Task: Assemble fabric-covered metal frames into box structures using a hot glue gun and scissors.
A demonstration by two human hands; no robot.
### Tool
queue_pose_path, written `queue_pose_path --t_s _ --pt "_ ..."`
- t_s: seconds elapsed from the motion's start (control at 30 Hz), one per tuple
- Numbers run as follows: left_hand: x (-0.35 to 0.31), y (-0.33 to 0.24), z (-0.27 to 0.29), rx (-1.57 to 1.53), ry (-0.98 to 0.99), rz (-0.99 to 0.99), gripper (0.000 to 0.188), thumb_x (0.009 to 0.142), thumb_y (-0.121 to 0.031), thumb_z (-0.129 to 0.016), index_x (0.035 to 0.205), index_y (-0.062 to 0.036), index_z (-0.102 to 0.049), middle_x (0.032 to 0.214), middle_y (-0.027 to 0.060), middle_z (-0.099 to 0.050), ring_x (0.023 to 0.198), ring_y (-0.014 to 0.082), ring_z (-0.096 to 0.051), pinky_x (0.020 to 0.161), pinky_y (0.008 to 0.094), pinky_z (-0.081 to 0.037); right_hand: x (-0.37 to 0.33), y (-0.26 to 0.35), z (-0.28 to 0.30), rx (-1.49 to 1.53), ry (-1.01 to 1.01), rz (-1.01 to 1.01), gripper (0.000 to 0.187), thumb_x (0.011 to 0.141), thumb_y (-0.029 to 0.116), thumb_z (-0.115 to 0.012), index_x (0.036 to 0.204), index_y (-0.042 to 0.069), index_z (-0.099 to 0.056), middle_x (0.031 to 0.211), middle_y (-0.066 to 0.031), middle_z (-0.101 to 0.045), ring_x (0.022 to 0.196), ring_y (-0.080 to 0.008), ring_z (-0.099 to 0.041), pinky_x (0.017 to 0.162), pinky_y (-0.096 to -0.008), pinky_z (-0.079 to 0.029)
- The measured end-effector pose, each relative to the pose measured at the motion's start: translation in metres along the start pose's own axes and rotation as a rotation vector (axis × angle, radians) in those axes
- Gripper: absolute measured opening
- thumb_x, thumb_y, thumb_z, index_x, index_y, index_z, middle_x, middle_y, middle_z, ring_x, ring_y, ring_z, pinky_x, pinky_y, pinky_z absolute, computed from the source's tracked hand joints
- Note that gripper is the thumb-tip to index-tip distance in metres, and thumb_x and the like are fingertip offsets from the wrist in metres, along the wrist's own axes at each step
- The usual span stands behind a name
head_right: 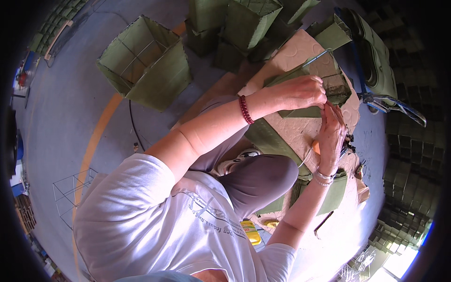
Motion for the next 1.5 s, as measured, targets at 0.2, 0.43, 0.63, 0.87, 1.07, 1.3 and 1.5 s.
queue_pose_path --t_s 0.2,0.43,0.63,0.87,1.07,1.3,1.5 --pt "-0.014 -0.009 0.033 0.11 -0.182 -0.003 0.023 0.078 -0.015 -0.07 0.096 -0.0014 -0.066 0.097 0.0115 -0.067 0.105 0.0261 -0.06 0.093 0.0375 -0.046 -0.001 -0.006 -0.002 -0.023 -0.04 0.009 0.021 0.092 0.004 -0.054 0.11 -0.002 -0.063 0.11 -0.0204 -0.066 0.103 -0.0381 -0.062 0.093 -0.0436 -0.049" --pt "-0.218 0.078 0.184 1.027 -0.042 0.624 0.073 0.071 -0.023 -0.08 0.132 0.0019 -0.048 0.136 0.0189 -0.049 0.13 0.0354 -0.043 0.104 0.05 -0.037 -0.002 -0.013 -0.003 -0.032 -0.052 -0.026 0.022 0.093 0.006 -0.055 0.112 -0.001 -0.063 0.114 -0.0186 -0.066 0.108 -0.0376 -0.061 0.098 -0.0436 -0.047" --pt "-0.31 0.144 0.262 1.135 0.29 1.024 0.042 0.088 -0.033 -0.065 0.12 -0.0056 -0.059 0.105 0.0217 -0.065 0.1 0.0347 -0.063 0.078 0.0459 -0.052 0.002 -0.013 -0.002 -0.052 -0.092 -0.055 0.021 0.093 0.007 -0.056 0.112 0.002 -0.065 0.116 -0.0166 -0.065 0.11 -0.0363 -0.06 0.094 -0.0425 -0.049" --pt "-0.366 0.234 0.466 0.999 0.148 1.246 0.052 0.088 -0.058 -0.058 0.114 -0.0143 -0.069 0.102 0.0118 -0.071 0.101 0.0293 -0.065 0.088 0.0412 -0.049 -0.002 -0.011 -0.005 -0.054 -0.118 -0.032 0.023 0.094 0.008 -0.056 0.114 0.003 -0.065 0.117 -0.0157 -0.065 0.111 -0.0352 -0.06 0.093 -0.0419 -0.05" --pt "-0.432 0.184 0.601 0.418 -0.458 1.38 0.045 0.091 -0.04 -0.066 0.11 0.0009 -0.069 0.103 0.0053 -0.069 0.091 0.0132 -0.063 0.082 0.0279 -0.049 -0.006 -0.013 -0.001 -0.094 -0.148 -0.068 0.022 0.094 0.009 -0.056 0.114 0.005 -0.065 0.117 -0.0137 -0.065 0.115 -0.0336 -0.059 0.094 -0.0419 -0.049" --pt "-0.578 0.092 0.637 0.108 -0.845 1.507 0.059 0.096 -0.042 -0.058 0.131 0.0043 -0.051 0.126 0.0124 -0.058 0.111 0.0247 -0.057 0.095 0.0405 -0.048 -0.004 -0.024 -0.013 -0.006 -0.232 0.004 0.026 0.094 0.011 -0.058 0.119 0.008 -0.063 0.117 -0.0117 -0.066 0.117 -0.0308 -0.059 0.095 -0.0394 -0.049" --pt "-0.669 0.082 0.576 -0.04 -0.954 1.601 0.059 0.095 -0.046 -0.058 0.127 0.004 -0.054 0.126 0.0122 -0.059 0.111 0.0262 -0.057 0.098 0.0417 -0.046 -0.012 -0.048 -0.016 -0.055 -0.094 -0.189 0.034 0.097 0.013 -0.054 0.13 0.014 -0.058 0.126 -0.0135 -0.061 0.112 -0.0304 -0.062 0.091 -0.0345 -0.05"
Point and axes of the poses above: each hand's wrist, its own x-axis towards the middle knuckle, its own z-axis out of the back of the hand, y = z × x, the point moved 10 cm from there along x, towards the middle knuckle
